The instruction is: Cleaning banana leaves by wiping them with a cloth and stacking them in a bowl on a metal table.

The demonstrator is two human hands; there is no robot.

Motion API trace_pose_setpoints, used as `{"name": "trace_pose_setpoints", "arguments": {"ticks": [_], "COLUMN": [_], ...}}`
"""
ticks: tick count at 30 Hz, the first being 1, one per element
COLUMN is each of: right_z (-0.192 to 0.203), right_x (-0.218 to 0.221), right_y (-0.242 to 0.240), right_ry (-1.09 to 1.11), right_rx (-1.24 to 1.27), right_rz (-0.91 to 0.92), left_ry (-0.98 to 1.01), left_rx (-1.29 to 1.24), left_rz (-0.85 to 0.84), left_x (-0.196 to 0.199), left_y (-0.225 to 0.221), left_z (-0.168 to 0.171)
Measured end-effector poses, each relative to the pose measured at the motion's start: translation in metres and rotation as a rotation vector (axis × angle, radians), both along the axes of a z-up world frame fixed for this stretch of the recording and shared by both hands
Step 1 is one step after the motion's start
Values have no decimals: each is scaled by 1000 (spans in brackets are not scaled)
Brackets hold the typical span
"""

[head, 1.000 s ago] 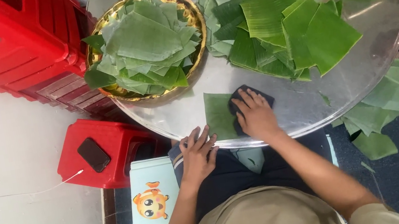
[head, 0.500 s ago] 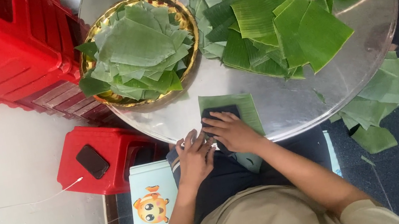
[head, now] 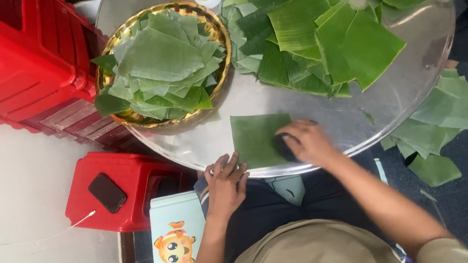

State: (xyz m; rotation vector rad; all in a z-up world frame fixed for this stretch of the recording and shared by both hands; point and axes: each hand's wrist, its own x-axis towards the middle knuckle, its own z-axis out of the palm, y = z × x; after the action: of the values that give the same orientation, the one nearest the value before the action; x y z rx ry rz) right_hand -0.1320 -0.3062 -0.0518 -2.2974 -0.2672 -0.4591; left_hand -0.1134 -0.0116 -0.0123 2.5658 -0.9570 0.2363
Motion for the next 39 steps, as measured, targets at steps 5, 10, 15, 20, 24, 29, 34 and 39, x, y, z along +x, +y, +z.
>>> {"name": "trace_pose_setpoints", "arguments": {"ticks": [5, 10, 15, 20, 24, 29, 34, 39], "right_z": [12, 2, -10, 0, 10, -7, -15, -18], "right_x": [16, 15, 15, 12, -7, -31, -44, -48], "right_y": [103, 108, 91, 63, 46, 4, -38, -36], "right_ry": [-110, -32, -77, -75, 92, 29, -46, -35], "right_rx": [-146, -176, 81, -195, -283, -302, 13, 122], "right_rz": [74, 165, 331, 82, -91, -152, -73, -132], "left_ry": [-42, -74, -151, -157, -57, 11, 120, 625], "left_rx": [-35, -66, -74, -50, -4, 85, -80, -248], "left_rz": [36, 51, 67, 55, 85, 164, 360, 510], "left_x": [-8, -11, -14, -10, -5, 15, 40, 68], "left_y": [4, 11, 4, 3, -6, -22, -56, -90], "left_z": [3, -5, 6, -2, 14, -21, -1, 28]}}
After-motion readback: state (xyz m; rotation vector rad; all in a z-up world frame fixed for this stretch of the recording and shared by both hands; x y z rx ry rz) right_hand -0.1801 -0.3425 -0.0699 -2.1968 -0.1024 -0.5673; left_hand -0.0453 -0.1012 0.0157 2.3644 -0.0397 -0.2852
